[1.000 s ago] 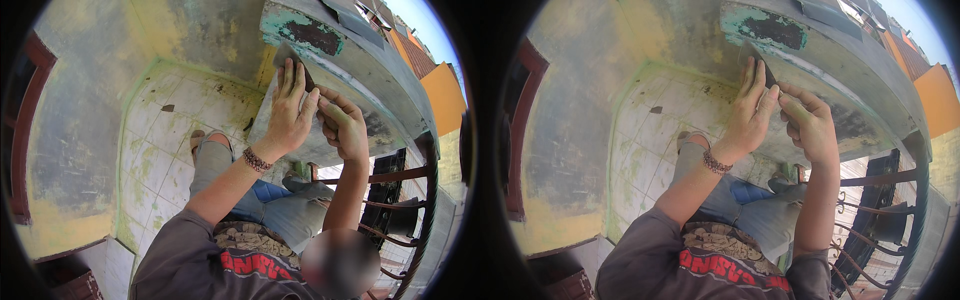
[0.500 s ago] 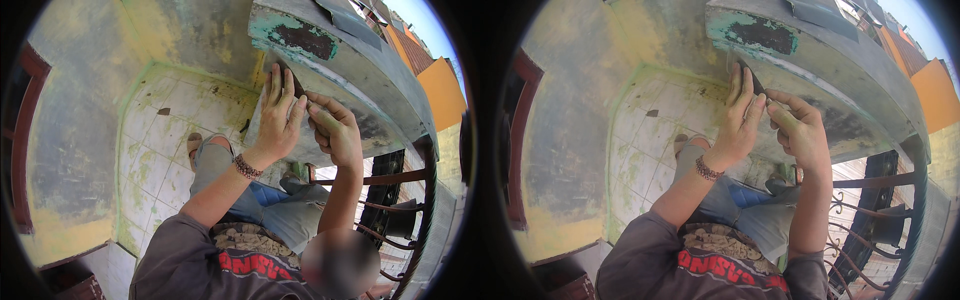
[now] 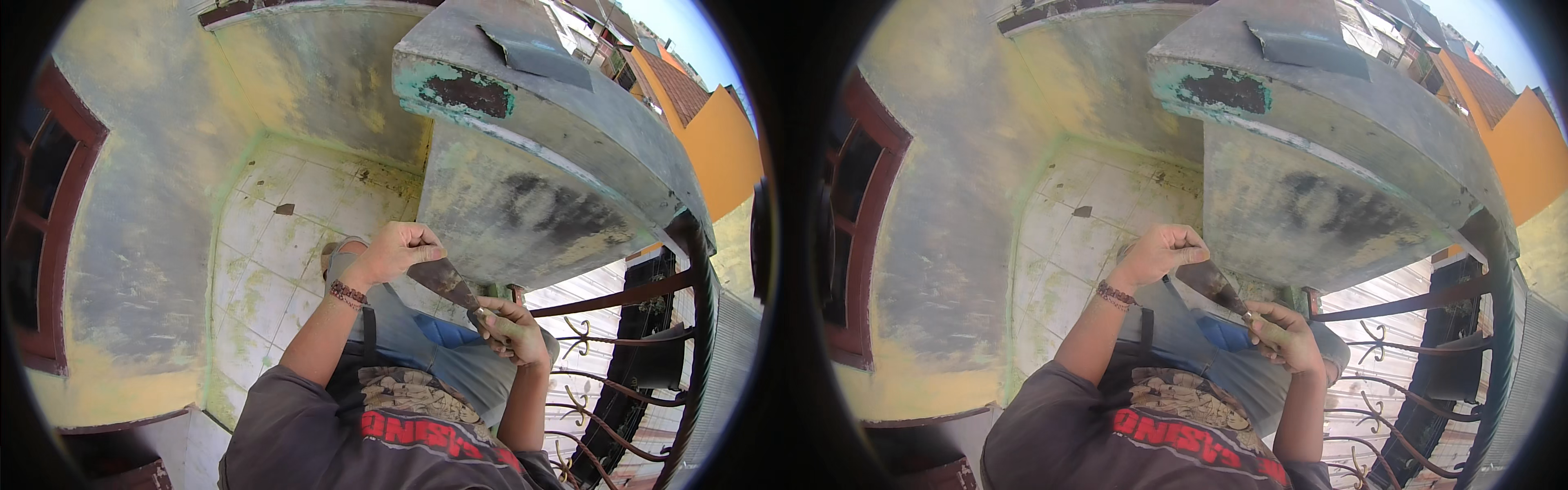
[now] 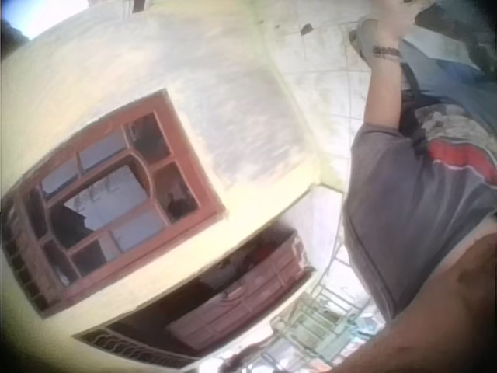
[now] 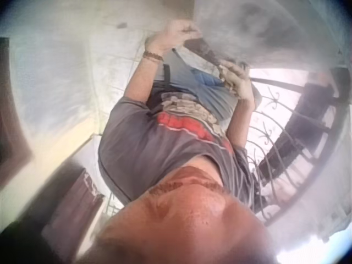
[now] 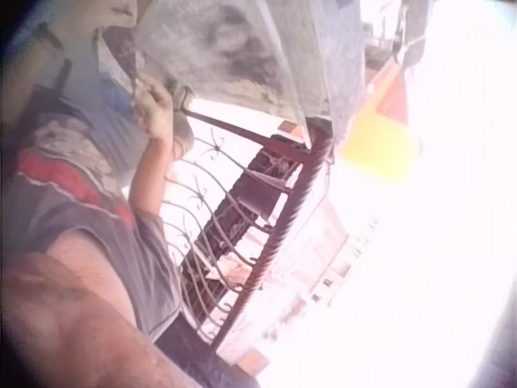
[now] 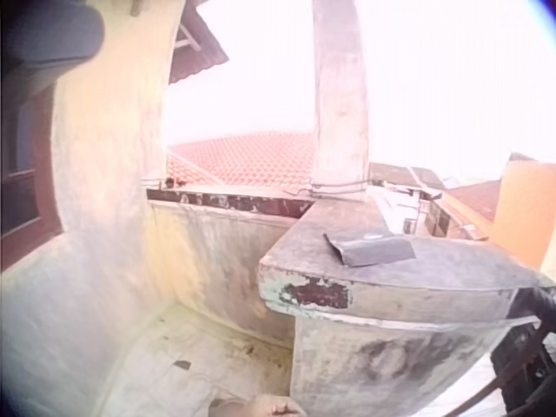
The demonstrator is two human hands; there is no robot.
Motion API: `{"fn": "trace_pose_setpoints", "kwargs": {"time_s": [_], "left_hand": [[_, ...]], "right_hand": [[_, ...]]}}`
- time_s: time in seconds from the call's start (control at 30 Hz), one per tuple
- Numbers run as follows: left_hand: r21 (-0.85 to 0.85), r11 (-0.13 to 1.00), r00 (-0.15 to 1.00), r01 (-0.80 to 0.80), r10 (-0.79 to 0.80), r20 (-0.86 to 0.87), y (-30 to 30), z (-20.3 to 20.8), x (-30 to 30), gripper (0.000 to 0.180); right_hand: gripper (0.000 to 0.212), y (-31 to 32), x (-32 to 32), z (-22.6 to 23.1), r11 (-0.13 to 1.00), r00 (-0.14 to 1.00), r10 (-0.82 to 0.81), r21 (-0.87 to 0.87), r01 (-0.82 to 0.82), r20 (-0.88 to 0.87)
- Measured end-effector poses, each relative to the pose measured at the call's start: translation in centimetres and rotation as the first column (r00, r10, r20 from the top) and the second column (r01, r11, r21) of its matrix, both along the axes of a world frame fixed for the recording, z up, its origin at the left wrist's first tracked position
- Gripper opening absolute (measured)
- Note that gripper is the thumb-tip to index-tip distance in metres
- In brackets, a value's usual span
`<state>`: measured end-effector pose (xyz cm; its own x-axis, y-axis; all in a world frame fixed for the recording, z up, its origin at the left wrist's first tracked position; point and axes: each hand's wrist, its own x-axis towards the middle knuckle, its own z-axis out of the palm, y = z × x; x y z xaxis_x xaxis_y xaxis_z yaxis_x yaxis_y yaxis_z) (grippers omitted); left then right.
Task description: The person uses a metal scraper to remove old paint and surface material from a concrete structure on a balcony. The person repeatedly scrapes the same areas, occasionally pausing to inspect the surface.
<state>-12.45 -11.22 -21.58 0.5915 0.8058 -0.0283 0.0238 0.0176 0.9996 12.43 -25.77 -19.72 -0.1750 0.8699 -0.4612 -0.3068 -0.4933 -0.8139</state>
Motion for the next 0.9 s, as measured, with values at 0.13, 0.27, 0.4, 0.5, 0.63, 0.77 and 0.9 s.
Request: {"fn": "trace_pose_setpoints", "kwargs": {"time_s": [0.13,0.27,0.4,0.5,0.63,0.77,0.9], "left_hand": [[-0.190,0.982,1.000,-0.011,0.014,0.016,-1.8,-1.0,0.1,0.023],[-0.117,0.906,0.905,-0.406,0.382,-0.188,-1.3,2.6,-0.1,0.041],[0.600,0.456,0.631,-0.657,0.768,0.107,4.1,7.2,0.7,0.063],[0.711,0.267,0.617,-0.651,0.732,0.290,9.1,11.2,0.5,0.066],[0.500,0.509,0.711,-0.700,0.565,0.420,12.5,12.1,1.7,0.061],[0.350,0.578,0.659,-0.737,0.504,0.558,13.0,11.6,2.8,0.037],[0.353,0.581,0.677,-0.734,0.576,0.459,13.1,11.2,0.7,0.030]], "right_hand": [[0.033,-4.6,2.4,-3.5,0.998,0.988,-0.029,-0.065,0.019,-0.152],[0.035,-7.7,5.1,-5.5,0.983,0.976,-0.162,-0.115,0.146,-0.142],[0.038,-8.9,6.5,-6.0,0.952,0.964,-0.266,-0.160,0.259,-0.021],[0.041,-9.1,7.2,-7.3,0.971,0.968,-0.197,-0.102,0.214,0.159],[0.044,-8.5,6.6,-7.9,0.994,0.962,-0.059,-0.077,0.082,0.266],[0.043,-9.5,6.6,-18.6,0.980,0.764,-0.185,0.172,0.099,0.618],[0.043,-8.1,5.0,-15.2,0.953,0.711,-0.300,0.178,0.243,0.636]]}}
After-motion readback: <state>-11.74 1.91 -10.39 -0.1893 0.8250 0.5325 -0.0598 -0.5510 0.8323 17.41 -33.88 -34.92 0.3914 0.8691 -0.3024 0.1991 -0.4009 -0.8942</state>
